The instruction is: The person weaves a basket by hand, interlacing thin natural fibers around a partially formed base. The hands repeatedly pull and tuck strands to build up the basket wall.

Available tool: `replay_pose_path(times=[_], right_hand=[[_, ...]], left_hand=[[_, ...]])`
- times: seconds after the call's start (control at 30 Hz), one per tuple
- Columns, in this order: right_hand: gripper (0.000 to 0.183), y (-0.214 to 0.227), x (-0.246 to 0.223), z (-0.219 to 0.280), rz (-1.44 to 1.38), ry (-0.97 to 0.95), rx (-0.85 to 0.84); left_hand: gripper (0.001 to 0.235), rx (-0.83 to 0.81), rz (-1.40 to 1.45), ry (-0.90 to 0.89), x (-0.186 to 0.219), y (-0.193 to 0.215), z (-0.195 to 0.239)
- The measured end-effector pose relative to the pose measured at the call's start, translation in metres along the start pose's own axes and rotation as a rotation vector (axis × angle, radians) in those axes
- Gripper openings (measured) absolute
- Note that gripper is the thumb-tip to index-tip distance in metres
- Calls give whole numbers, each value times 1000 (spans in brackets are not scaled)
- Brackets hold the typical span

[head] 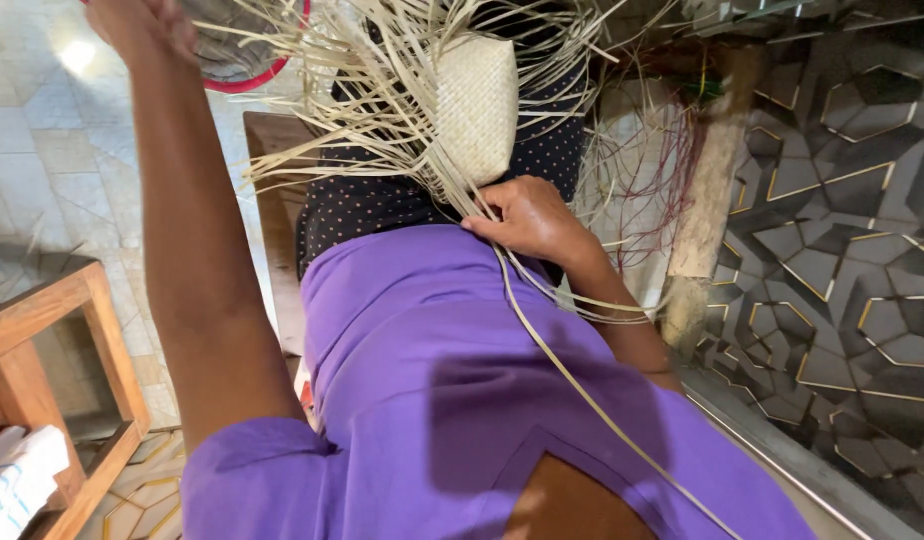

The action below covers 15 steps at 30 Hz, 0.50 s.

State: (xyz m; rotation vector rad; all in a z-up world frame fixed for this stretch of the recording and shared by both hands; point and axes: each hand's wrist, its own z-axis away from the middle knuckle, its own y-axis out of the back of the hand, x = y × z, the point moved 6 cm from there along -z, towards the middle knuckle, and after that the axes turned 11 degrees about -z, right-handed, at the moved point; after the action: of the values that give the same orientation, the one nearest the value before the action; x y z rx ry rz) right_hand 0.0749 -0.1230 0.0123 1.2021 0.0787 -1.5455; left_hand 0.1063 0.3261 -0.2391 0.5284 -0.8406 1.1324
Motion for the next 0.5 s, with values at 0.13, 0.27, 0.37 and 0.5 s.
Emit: replay_pose_path(times=[0.13,0.27,0.37,0.5], right_hand=[[26,5,-3,-2,-40,14,1],[27,7,-6,-3,-48,74,5],[27,9,-10,-1,-31,107,9],[23,10,11,22,101,59,-27]], left_hand=[[47,35,-867,-688,47,1,205],[16,-223,-1017,-1233,13,-39,328],[22,-600,-529,-866,40,-62,377],[26,-614,-627,-269,-35,-71,353]])
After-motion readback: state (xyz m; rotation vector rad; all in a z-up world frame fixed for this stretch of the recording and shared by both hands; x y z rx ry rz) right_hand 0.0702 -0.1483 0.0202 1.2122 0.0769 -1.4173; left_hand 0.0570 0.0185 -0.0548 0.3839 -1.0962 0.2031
